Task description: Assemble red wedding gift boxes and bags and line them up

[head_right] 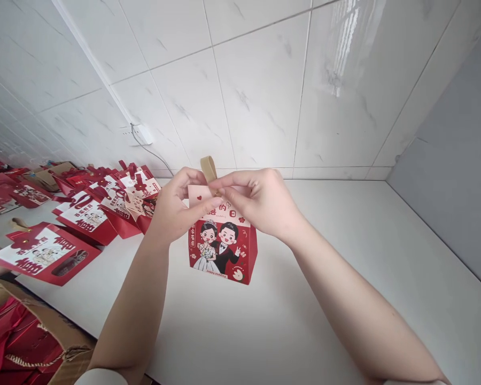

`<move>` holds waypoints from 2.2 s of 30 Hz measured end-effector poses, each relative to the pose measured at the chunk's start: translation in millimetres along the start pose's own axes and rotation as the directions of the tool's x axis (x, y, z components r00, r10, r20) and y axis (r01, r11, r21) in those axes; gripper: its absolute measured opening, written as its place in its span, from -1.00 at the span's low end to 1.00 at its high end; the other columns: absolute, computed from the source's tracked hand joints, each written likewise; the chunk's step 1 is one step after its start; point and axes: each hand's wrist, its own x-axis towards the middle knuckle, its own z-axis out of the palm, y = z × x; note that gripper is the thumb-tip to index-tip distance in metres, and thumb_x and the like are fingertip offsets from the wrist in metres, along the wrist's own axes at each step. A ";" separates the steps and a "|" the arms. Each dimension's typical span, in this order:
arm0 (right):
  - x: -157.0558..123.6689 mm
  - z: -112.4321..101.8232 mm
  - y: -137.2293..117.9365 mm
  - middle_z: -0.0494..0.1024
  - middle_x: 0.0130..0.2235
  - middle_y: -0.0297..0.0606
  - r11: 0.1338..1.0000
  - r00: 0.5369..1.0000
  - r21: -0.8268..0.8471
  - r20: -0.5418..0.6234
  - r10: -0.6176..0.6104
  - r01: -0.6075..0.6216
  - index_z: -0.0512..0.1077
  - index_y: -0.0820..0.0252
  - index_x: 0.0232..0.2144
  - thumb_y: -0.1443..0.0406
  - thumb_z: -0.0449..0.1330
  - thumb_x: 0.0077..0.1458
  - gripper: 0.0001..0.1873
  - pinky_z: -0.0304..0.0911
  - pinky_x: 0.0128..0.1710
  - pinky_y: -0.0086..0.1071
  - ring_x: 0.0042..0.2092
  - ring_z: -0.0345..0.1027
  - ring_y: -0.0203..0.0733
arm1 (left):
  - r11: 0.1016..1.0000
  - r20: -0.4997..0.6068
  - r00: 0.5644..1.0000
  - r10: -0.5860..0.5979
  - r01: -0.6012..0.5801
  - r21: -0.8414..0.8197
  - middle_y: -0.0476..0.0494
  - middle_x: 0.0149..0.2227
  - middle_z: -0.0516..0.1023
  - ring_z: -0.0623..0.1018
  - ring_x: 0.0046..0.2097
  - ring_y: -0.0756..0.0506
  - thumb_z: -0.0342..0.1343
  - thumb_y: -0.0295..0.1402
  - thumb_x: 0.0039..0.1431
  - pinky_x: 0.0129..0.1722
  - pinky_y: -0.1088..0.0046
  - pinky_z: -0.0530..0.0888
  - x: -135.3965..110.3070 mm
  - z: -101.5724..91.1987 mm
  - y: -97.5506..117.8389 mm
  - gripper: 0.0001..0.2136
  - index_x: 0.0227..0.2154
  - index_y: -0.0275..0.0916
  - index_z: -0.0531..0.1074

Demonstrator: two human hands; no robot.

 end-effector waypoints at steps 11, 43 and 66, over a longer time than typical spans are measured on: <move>-1.5 -9.4 -9.6 0.44 -0.57 -0.37 0.999 0.987 -0.010 0.155 -0.030 0.032 0.57 0.20 -0.30 0.27 0.18 0.14 -0.82 0.08 -0.61 -0.46 -0.58 0.21 -0.39 | 1.000 0.171 0.985 0.020 -0.022 0.014 0.04 -0.62 0.20 0.22 -0.51 0.06 0.24 -0.22 0.05 -0.53 0.51 0.14 -2.7 -6.7 3.7 -0.68 -0.64 -0.30 0.34; 11.0 -10.5 9.9 0.42 -0.40 -0.34 0.924 0.851 0.275 0.517 0.089 -0.264 0.44 0.23 -0.38 0.28 0.29 0.03 -0.86 0.13 -0.43 -0.43 -0.40 0.22 -0.34 | 0.992 0.295 0.955 0.005 0.032 -0.120 0.05 -0.57 0.15 0.15 -0.52 0.08 0.11 -0.22 0.21 -0.56 0.51 0.10 -1.8 -8.3 9.6 -0.70 -0.56 -0.27 0.26; 12.3 -14.7 14.4 0.27 -0.52 -0.43 0.912 0.821 0.306 0.569 0.054 -0.272 0.42 0.21 -0.46 0.33 0.25 0.01 -0.92 0.00 -0.49 -0.43 -0.48 0.05 -0.39 | 0.987 0.318 0.935 0.159 -0.150 -0.053 0.03 -0.60 0.23 0.22 -0.51 0.06 0.09 -0.30 0.21 -0.52 0.52 0.20 0.7 -9.6 12.1 -0.72 -0.59 -0.27 0.29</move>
